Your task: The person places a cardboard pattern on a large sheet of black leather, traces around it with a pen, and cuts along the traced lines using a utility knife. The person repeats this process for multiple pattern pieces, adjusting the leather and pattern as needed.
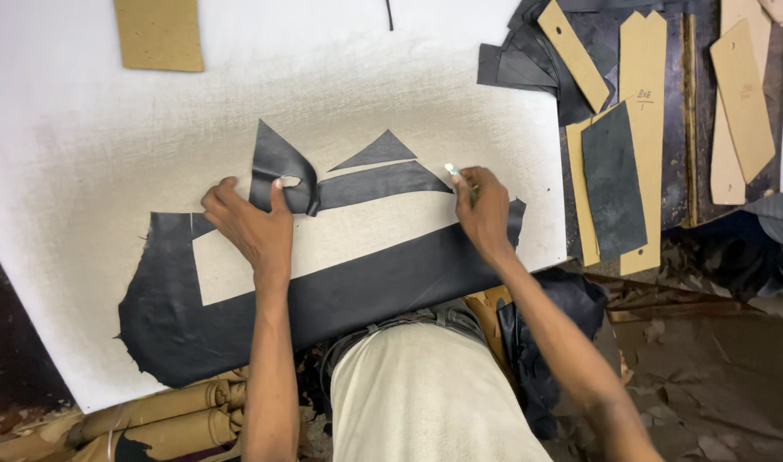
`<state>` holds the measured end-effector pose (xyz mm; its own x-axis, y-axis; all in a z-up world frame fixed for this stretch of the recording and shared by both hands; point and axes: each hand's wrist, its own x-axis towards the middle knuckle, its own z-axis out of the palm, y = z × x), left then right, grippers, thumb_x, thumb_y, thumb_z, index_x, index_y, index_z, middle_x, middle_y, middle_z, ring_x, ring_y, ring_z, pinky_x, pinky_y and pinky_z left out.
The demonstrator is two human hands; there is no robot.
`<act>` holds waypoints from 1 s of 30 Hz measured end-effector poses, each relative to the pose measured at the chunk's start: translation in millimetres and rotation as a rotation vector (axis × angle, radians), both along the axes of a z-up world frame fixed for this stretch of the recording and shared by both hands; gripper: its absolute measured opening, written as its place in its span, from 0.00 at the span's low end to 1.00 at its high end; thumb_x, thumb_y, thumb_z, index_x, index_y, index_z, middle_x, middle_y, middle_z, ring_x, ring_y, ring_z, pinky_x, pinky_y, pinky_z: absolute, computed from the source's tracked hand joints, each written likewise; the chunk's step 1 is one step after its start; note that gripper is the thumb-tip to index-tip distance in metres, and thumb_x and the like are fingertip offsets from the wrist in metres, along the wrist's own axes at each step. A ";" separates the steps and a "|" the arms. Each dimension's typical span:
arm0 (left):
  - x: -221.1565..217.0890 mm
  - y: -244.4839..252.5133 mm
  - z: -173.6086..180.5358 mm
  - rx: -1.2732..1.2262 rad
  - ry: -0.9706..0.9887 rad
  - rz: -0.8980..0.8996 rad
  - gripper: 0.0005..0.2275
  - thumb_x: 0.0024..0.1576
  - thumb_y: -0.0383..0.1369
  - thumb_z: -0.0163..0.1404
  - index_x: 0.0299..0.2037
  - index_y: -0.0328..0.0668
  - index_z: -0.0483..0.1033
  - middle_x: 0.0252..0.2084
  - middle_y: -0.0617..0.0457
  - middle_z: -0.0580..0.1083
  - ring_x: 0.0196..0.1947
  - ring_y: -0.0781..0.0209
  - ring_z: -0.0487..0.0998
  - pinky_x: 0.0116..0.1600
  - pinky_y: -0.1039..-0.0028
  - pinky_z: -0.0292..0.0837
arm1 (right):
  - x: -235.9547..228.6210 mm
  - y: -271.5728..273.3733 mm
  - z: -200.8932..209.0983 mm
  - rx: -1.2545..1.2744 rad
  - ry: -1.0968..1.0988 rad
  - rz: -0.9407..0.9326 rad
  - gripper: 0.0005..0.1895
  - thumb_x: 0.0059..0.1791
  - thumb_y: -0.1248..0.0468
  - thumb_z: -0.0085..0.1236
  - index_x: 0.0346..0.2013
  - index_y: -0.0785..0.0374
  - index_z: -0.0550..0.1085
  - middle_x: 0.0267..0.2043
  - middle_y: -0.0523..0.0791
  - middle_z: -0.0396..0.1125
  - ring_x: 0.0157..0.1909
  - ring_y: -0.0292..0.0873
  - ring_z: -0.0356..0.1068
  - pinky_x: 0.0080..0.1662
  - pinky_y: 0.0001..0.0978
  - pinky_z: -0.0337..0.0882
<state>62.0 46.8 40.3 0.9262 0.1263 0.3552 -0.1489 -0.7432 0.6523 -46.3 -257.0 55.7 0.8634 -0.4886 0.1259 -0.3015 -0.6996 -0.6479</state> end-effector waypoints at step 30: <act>0.5 -10.4 -21.7 -0.213 0.222 -0.277 0.15 0.49 0.28 0.66 0.37 0.45 0.69 0.43 0.55 0.65 0.48 0.54 0.63 0.55 0.60 0.52 | 40.4 211.6 -33.0 0.054 -0.035 0.157 0.11 0.48 0.74 0.56 0.43 0.78 0.73 0.32 0.57 0.66 0.30 0.56 0.69 0.33 0.43 0.68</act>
